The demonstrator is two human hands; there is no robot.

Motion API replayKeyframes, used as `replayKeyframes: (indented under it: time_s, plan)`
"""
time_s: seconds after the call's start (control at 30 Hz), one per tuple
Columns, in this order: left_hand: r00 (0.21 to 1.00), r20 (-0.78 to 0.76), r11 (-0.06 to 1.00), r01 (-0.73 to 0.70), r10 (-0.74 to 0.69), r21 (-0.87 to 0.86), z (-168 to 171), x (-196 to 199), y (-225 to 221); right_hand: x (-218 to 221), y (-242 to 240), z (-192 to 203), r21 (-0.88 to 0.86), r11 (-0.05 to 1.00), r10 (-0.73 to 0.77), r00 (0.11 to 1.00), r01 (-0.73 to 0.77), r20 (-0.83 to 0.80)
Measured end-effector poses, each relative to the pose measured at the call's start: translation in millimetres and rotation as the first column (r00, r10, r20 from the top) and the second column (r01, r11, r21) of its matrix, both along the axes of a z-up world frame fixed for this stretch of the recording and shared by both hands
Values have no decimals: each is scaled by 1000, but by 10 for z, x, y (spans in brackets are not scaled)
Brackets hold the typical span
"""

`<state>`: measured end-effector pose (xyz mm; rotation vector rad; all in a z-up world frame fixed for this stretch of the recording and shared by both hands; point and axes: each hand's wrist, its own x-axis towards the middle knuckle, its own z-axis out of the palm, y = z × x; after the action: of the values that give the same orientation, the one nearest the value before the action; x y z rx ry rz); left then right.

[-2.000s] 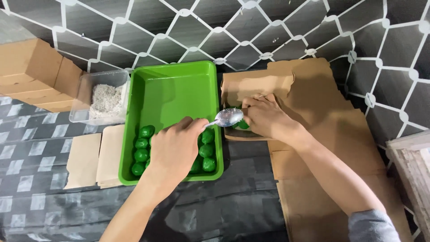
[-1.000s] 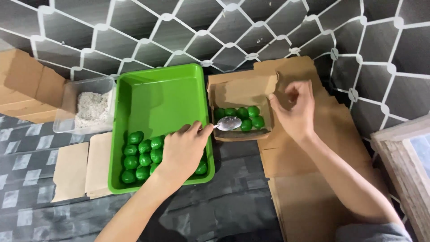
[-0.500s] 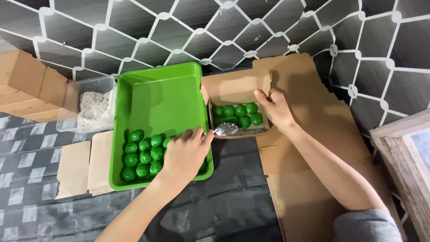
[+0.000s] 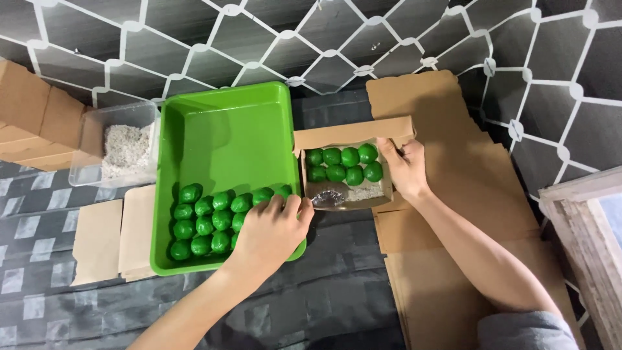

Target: Folding cardboard boxes, filling them with green sweets and a spoonful of white powder, then closing the boxes.

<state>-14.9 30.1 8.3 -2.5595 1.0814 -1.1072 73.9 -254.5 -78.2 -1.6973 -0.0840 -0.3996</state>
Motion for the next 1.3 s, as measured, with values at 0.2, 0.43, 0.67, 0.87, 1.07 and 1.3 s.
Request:
replayKeyframes:
  time_s: [0.2, 0.43, 0.67, 0.87, 1.07, 1.3]
  plan:
    - [986, -130, 994, -104, 99, -25, 117, 21, 93, 26, 8, -2, 11, 1000, 0, 999, 0, 47]
    - [833, -523, 951, -285, 181, -124, 28, 83, 263, 14, 69, 48, -2, 1000, -30, 999, 30, 42]
    - [333, -926, 840, -440, -176, -317, 472, -4, 366, -26, -18, -180, -19, 998, -61, 998, 62, 35]
    - [247, -909, 609, -680, -335, -409, 811, -92, 927, 169, -162, -448, 7, 997, -74, 997, 74, -14]
    - [672, -734, 540, -656, 98, -528, 480, 337, 2245, 145, -54, -229, -2, 1000, -24, 999, 24, -42]
    - [372, -763, 444, -887, 529, -124, -117, 994, 3088, 55, 75, 168, -179, 984, -14, 976, -26, -217]
